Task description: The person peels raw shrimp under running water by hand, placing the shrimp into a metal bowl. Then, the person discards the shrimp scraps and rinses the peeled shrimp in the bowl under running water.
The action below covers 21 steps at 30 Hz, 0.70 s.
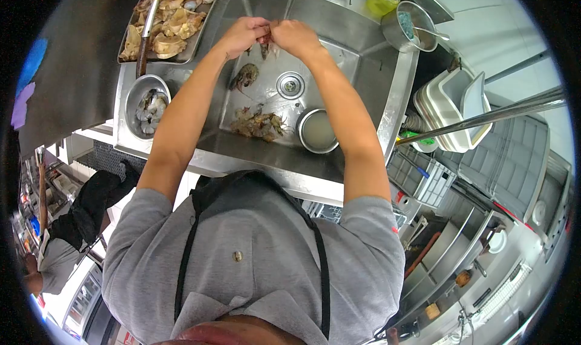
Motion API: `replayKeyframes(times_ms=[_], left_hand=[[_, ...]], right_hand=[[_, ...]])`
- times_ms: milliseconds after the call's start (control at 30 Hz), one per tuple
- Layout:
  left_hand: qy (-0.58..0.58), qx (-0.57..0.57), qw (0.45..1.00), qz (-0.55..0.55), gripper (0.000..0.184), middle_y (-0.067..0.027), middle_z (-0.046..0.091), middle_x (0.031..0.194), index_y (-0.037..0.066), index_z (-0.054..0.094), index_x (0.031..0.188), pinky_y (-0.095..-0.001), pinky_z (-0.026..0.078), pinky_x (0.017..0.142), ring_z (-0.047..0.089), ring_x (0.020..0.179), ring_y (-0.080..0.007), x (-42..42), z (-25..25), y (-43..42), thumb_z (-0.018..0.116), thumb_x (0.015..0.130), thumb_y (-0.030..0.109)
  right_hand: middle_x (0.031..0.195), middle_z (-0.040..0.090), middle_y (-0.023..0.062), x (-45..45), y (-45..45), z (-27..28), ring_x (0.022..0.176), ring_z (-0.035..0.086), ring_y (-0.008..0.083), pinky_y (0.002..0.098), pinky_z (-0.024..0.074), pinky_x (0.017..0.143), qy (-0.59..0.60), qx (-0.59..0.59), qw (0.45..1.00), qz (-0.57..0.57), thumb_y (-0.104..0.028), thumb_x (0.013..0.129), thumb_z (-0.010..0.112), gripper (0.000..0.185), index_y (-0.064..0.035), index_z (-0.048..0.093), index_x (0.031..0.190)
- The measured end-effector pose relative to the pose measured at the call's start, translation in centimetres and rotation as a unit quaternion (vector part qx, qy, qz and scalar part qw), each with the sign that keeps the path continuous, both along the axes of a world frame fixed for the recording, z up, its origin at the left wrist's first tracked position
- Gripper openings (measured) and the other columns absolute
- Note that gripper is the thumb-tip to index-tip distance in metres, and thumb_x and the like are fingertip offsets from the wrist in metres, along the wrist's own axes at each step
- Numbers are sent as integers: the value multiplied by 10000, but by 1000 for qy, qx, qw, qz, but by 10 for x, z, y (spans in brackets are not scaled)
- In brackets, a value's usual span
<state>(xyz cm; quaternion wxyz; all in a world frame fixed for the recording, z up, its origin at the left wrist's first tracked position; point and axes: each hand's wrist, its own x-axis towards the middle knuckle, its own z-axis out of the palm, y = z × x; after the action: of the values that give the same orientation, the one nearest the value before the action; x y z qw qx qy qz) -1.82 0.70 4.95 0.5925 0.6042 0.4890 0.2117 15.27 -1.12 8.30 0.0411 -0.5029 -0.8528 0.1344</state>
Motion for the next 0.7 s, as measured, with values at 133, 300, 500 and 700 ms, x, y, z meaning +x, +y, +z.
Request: replayKeyframes(times_ms=[133,300,500,700], left_hand=[[-52,-21,998,6,217,12,593,791,8,627,1056,-200,384,610,490,691,-57,0,2,-11,572,898,145],[-184,-36,980,64,283,-3,622,877,-2,598,1126,-204,414,656,533,751,-58,-9,2,-17,614,884,145],[-172,-45,983,38,374,-22,597,877,-2,483,1255,-217,410,653,525,770,-74,-8,12,-3,557,903,104],[-84,-36,996,-23,372,-18,579,849,2,474,1257,-215,398,637,494,736,-77,-7,32,5,527,896,73]], right_hand=[[891,655,216,13,3,-17,815,634,385,452,509,731,123,-35,992,-22,-176,819,567,226,-29,645,972],[870,666,191,28,6,-27,799,639,373,417,516,703,339,-315,862,-209,-162,836,546,220,-48,665,982],[846,666,190,11,-7,-5,706,658,333,431,526,621,188,136,971,60,-255,875,538,315,-16,581,1075],[829,652,232,3,-6,12,732,655,369,450,531,631,-23,97,992,82,-207,890,487,231,18,519,934]])
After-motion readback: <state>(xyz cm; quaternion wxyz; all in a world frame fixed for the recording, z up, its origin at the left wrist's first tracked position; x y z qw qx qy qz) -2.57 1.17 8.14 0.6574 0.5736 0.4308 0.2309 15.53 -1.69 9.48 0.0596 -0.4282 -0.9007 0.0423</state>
